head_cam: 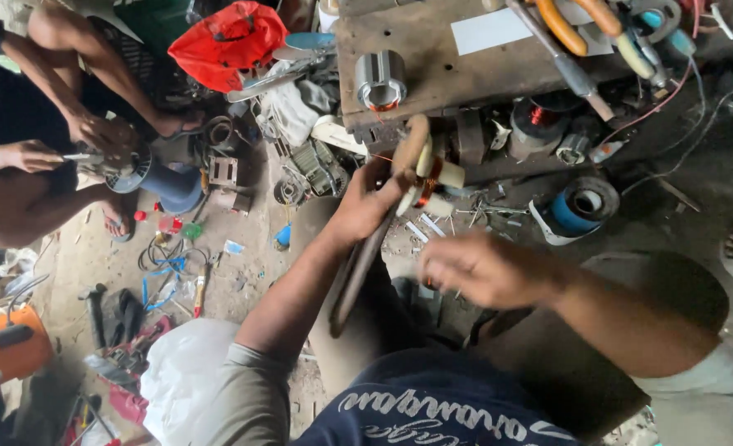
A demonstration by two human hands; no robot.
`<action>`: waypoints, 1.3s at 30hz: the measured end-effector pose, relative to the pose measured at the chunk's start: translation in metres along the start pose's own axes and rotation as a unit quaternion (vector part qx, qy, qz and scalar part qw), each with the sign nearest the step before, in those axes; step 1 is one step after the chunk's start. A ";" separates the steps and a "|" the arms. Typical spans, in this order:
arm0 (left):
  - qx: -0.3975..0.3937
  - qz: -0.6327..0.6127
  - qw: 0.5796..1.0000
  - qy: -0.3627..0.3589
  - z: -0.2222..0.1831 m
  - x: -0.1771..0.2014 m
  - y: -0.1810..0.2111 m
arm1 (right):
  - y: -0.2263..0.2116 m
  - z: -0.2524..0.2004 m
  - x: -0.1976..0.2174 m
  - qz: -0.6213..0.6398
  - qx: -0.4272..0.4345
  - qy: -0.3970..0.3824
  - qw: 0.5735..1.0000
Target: A technician is seen repairing a motor stator by cutting strips of insulation paper with scissors and manually inserting them into the slots of the metal core.
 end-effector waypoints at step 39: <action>-0.009 -0.006 1.000 -0.004 0.006 0.006 -0.023 | 0.020 -0.004 0.024 -0.007 -0.028 0.102 0.994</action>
Point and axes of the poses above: each hand's wrist, its own z-axis towards the middle knuckle, its own x-axis out of the back of the hand, y = z × x, the point moved 9 cm from there along z, towards the middle knuckle, and after that the axes turned 3 degrees about z, right-handed, at the moved point
